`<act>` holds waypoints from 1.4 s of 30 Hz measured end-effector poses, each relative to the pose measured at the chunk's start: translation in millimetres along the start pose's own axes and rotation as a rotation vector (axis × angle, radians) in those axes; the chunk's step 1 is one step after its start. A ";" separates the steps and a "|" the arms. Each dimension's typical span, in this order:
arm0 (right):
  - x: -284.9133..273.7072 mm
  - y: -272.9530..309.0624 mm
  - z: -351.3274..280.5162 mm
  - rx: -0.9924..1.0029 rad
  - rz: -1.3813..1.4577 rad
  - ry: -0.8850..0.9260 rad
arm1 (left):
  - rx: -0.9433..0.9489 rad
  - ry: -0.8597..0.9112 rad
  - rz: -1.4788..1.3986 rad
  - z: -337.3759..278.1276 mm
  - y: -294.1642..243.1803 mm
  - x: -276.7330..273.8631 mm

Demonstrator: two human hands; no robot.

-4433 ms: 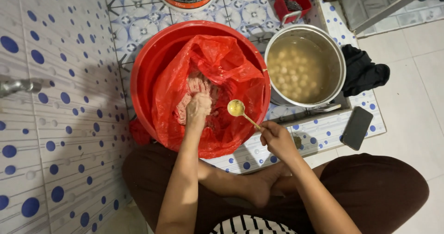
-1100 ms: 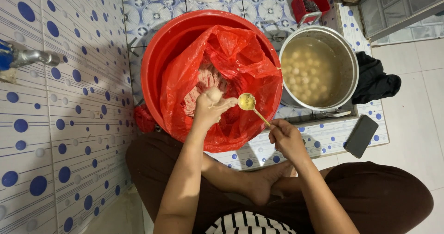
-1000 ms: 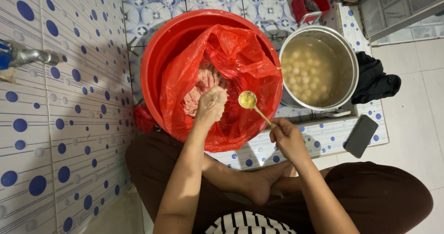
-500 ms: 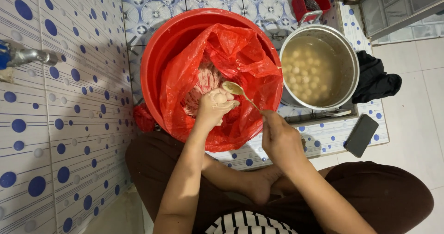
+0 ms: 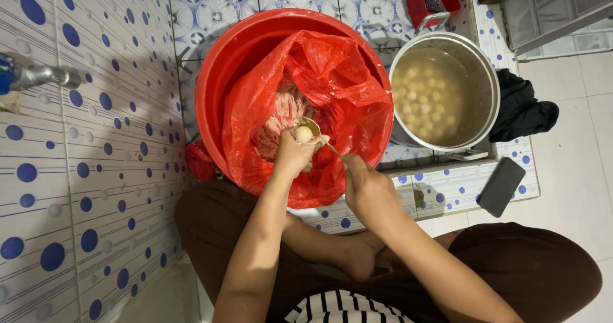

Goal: Forming meatballs from meat paste by hand and transferring them to a pot of water using a spoon

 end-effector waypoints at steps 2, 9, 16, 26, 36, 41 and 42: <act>4.2 -4.7 0.6 0.087 0.137 0.055 | -0.025 -0.043 0.051 20.3 24.7 5.0; 8.8 -18.3 -3.3 0.287 0.370 0.133 | 0.037 -0.102 0.467 8.0 17.2 -1.6; 28.2 -56.2 -20.8 0.737 0.998 0.273 | 0.283 -0.091 0.577 -12.2 -9.6 -7.7; -49.7 -147.0 -19.5 0.824 1.161 -0.150 | 0.438 -0.155 0.652 13.0 17.3 -4.6; 12.5 -407.4 -51.8 0.824 0.259 -0.144 | 0.236 -0.107 0.618 11.6 11.6 -4.7; 42.4 -453.5 -51.8 0.760 -0.020 -0.157 | 0.204 -0.101 0.603 10.2 7.9 -6.4; 40.0 -447.8 -49.1 0.762 -0.019 -0.154 | 0.201 -0.101 0.606 8.3 4.9 -5.9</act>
Point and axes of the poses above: each hand's wrist, its own z-axis towards the middle knuckle, its own x-axis out of the palm, y = z × x, the point moved 4 cm from there along z, towards the middle knuckle, and after that the axes turned 6 degrees about z, right-handed, at the moved point
